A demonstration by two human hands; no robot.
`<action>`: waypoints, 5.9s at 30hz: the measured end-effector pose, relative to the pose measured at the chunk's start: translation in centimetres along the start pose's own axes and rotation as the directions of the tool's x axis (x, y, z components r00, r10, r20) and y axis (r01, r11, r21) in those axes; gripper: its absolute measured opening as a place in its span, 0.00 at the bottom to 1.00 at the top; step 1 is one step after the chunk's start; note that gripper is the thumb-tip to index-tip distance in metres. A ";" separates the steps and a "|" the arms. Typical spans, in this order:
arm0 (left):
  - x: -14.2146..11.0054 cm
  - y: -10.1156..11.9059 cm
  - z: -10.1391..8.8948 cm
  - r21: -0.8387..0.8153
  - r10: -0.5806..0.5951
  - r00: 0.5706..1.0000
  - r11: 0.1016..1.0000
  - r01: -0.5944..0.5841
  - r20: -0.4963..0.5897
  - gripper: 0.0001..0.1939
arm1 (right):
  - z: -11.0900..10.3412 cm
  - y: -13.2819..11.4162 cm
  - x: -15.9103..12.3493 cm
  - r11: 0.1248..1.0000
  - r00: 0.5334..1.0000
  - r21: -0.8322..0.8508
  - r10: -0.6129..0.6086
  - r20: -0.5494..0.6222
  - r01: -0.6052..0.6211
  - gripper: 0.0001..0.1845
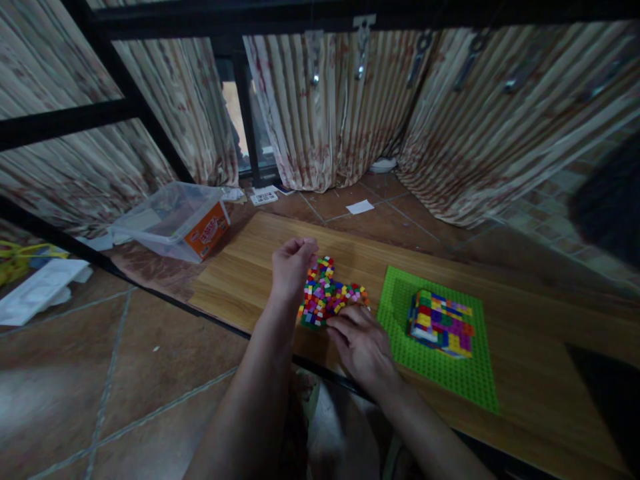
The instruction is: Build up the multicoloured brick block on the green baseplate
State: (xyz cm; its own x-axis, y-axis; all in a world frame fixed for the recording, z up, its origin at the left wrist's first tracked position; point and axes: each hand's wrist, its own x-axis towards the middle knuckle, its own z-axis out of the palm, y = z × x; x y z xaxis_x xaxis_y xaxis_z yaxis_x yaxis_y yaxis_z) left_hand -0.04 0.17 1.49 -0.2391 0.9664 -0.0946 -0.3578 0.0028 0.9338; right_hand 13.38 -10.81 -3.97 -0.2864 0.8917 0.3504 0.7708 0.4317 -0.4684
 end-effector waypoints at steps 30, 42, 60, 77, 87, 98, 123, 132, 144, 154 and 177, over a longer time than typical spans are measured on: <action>0.3 0.2 -1.0 -0.034 0.009 1.000 0.999 -0.009 0.005 0.08 | 0.7 -0.3 0.5 1.000 0.998 -0.023 -0.010 -0.060 0.009 0.11; 0.1 0.2 -0.8 -0.025 -0.008 1.000 1.000 0.008 0.003 0.08 | -0.6 0.5 0.3 0.999 0.999 -0.030 -0.009 0.040 0.010 0.12; -1.5 -0.4 -0.2 0.356 -0.203 0.810 0.934 -0.008 0.550 0.13 | -3.2 1.4 0.9 0.971 0.973 0.175 0.188 -0.136 -0.163 0.09; -3.2 -2.3 1.9 0.400 -0.378 0.693 0.906 0.141 0.613 0.10 | -3.5 2.8 2.0 0.214 0.728 0.951 0.685 0.017 -0.224 0.13; -2.9 -1.8 1.5 0.440 -0.380 0.687 0.893 0.097 0.620 0.10 | -3.5 2.6 2.2 0.155 0.718 0.946 0.689 0.102 -0.284 0.14; -2.3 -1.6 0.7 0.412 -0.409 0.692 0.895 0.174 0.595 0.12 | -3.0 2.9 1.3 0.468 0.765 0.803 0.644 -0.023 -0.370 0.08; -2.9 -1.6 1.5 0.451 -0.446 0.667 0.874 0.181 0.597 0.16 | -3.0 2.1 2.1 0.281 0.736 0.908 0.675 0.043 -0.311 0.15; -2.1 -1.0 0.5 0.376 -0.434 0.622 0.897 0.232 0.652 0.17 | -3.1 2.2 1.4 0.276 0.777 0.902 0.623 0.096 -0.333 0.11; -1.4 -0.4 -0.3 0.376 -0.411 0.686 0.902 0.211 0.600 0.17 | 0.9 0.2 1.2 0.972 0.985 0.162 0.172 0.010 -0.172 0.11; -1.7 -0.5 0.2 0.375 -0.401 0.714 0.904 0.206 0.574 0.17 | -2.4 0.1 1.1 0.882 0.917 0.382 0.361 -0.170 -0.276 0.11; -5.5 -4.2 6.3 0.456 -0.416 0.670 0.881 0.129 0.615 0.08 | -12.2 8.3 -5.1 0.953 0.938 0.085 0.301 -0.173 -0.291 0.10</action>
State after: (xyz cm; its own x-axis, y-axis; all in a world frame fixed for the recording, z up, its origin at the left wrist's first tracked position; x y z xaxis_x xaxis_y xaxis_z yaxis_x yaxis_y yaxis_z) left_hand 8.49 -3.53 0.27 0.5441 0.8041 -0.2396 0.0653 0.2441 0.9676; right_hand 28.13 -13.40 0.23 0.0621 0.9428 0.3276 0.7695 0.1638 -0.6172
